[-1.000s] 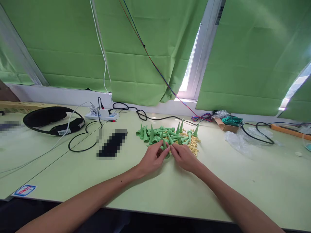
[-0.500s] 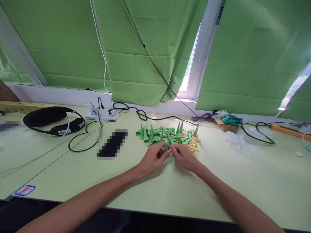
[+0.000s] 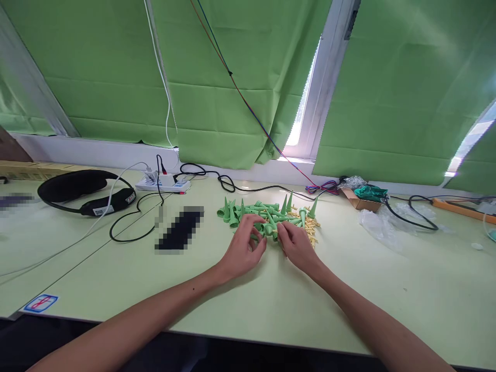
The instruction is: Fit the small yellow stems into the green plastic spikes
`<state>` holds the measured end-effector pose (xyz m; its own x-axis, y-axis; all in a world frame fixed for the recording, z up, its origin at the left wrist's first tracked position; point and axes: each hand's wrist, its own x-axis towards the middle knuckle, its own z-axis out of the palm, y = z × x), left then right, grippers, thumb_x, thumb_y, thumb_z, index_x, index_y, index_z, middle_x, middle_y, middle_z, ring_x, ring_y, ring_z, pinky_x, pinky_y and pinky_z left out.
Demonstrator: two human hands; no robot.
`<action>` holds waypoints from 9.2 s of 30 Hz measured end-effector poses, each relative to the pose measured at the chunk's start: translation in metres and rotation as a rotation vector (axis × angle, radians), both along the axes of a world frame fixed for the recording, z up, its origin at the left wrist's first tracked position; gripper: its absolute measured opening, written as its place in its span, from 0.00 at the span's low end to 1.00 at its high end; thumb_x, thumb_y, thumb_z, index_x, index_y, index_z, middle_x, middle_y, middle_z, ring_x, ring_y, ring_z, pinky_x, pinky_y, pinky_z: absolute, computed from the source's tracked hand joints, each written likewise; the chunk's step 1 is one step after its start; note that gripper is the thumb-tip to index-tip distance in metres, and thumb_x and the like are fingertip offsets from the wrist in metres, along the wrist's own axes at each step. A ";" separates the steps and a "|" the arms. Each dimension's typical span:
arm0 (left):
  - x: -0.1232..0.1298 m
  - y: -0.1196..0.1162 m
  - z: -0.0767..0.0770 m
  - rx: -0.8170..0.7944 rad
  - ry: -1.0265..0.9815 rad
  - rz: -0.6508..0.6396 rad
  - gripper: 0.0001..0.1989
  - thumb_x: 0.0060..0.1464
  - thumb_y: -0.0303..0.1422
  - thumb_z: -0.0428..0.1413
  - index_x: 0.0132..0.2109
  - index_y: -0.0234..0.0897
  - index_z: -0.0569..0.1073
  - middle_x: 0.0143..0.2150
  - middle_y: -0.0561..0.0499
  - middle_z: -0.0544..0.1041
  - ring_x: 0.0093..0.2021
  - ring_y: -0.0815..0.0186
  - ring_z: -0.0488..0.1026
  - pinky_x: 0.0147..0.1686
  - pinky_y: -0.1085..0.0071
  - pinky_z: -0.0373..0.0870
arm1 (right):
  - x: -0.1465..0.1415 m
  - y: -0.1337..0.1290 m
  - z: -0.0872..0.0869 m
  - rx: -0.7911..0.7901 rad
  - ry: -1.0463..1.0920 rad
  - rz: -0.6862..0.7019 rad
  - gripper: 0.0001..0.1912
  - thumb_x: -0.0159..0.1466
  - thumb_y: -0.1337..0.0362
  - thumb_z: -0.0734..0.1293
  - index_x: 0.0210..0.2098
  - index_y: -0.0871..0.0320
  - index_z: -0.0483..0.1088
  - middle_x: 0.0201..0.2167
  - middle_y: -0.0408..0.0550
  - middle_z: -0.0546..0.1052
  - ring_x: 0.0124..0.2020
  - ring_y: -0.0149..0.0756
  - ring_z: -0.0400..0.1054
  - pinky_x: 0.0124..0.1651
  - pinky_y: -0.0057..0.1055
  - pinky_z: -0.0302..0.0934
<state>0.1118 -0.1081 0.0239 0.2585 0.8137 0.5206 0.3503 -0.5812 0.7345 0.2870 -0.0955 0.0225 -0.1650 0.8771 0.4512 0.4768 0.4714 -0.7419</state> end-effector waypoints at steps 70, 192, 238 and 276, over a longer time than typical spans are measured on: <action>0.002 0.012 0.000 -0.777 -0.401 -0.330 0.23 0.58 0.54 0.52 0.31 0.36 0.67 0.23 0.52 0.71 0.16 0.72 0.65 0.12 0.75 0.57 | 0.001 -0.006 0.002 -0.096 0.145 0.226 0.18 0.70 0.51 0.56 0.28 0.54 0.58 0.17 0.36 0.62 0.16 0.28 0.56 0.23 0.27 0.53; -0.005 0.010 -0.002 -0.251 0.028 -0.087 0.14 0.55 0.41 0.59 0.33 0.37 0.65 0.24 0.58 0.64 0.22 0.72 0.63 0.22 0.74 0.59 | 0.000 -0.005 -0.001 -0.085 0.051 0.237 0.23 0.72 0.50 0.52 0.24 0.53 0.53 0.13 0.37 0.62 0.15 0.30 0.57 0.25 0.29 0.54; -0.003 0.014 -0.001 -0.749 -0.341 -0.370 0.24 0.61 0.51 0.50 0.31 0.33 0.70 0.20 0.50 0.71 0.17 0.71 0.65 0.16 0.76 0.62 | -0.002 -0.010 0.000 -0.096 0.133 0.242 0.20 0.72 0.51 0.54 0.26 0.54 0.55 0.16 0.36 0.65 0.15 0.27 0.58 0.23 0.27 0.55; -0.002 0.005 0.000 -0.195 0.020 -0.140 0.13 0.56 0.42 0.57 0.34 0.36 0.71 0.31 0.52 0.65 0.27 0.70 0.62 0.22 0.75 0.58 | 0.000 0.002 -0.009 0.040 -0.188 0.093 0.23 0.72 0.55 0.53 0.22 0.56 0.51 0.17 0.38 0.59 0.21 0.30 0.50 0.27 0.30 0.43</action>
